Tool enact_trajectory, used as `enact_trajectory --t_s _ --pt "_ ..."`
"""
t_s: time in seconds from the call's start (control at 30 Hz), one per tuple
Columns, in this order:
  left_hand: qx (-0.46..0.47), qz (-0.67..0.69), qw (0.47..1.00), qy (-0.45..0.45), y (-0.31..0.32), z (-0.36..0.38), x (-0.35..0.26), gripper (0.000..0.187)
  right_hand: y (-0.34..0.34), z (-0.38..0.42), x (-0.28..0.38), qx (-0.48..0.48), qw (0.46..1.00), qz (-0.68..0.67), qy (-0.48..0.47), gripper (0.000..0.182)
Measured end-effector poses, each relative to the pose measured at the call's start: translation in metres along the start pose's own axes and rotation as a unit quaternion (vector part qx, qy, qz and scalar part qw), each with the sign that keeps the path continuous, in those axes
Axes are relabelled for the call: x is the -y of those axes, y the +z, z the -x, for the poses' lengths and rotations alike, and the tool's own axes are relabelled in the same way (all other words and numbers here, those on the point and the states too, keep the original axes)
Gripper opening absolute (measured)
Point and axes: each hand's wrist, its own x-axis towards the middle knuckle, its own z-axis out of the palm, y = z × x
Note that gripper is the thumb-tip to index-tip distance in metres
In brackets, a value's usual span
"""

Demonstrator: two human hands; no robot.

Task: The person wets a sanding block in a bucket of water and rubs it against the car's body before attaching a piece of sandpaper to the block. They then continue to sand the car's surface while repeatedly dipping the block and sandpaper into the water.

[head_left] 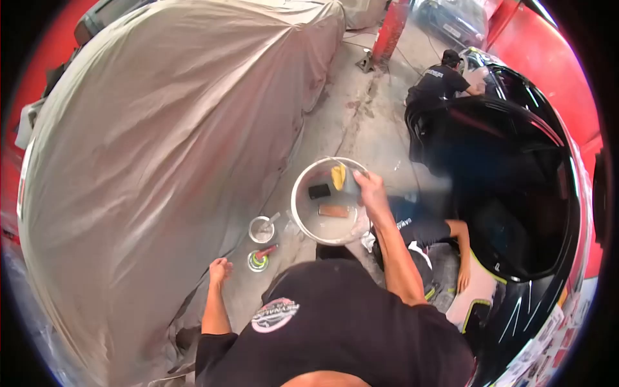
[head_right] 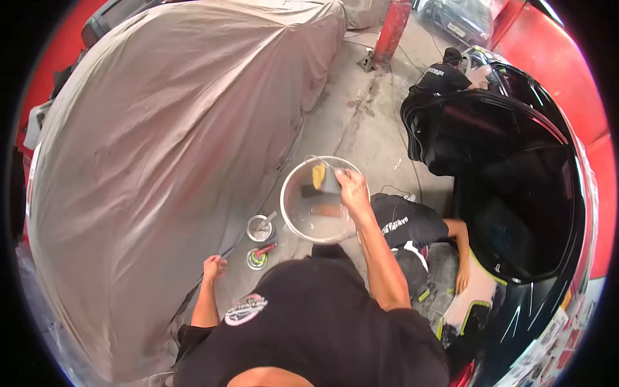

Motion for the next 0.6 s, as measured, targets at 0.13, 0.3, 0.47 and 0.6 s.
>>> enact_trajectory --t_s 0.13,0.3,0.47,0.6 --pt "-0.041 0.023 0.996 -0.072 0.098 0.001 -0.105 0.029 -0.027 -0.184 0.044 0.022 0.999 0.018 -0.015 0.032" --pt "0.040 -0.087 0.991 -0.096 0.223 0.018 -0.211 0.032 -0.041 -0.320 0.100 0.020 0.998 -0.055 0.022 0.032" --pt "0.091 -0.265 0.956 0.088 0.293 -0.150 -0.215 0.027 -0.070 -0.475 0.133 -0.014 0.997 -0.051 -0.058 0.030" --pt "0.092 -0.155 0.980 -0.081 0.361 -0.234 -0.357 0.029 -0.086 -0.599 0.178 -0.058 0.998 -0.035 -0.006 0.026"
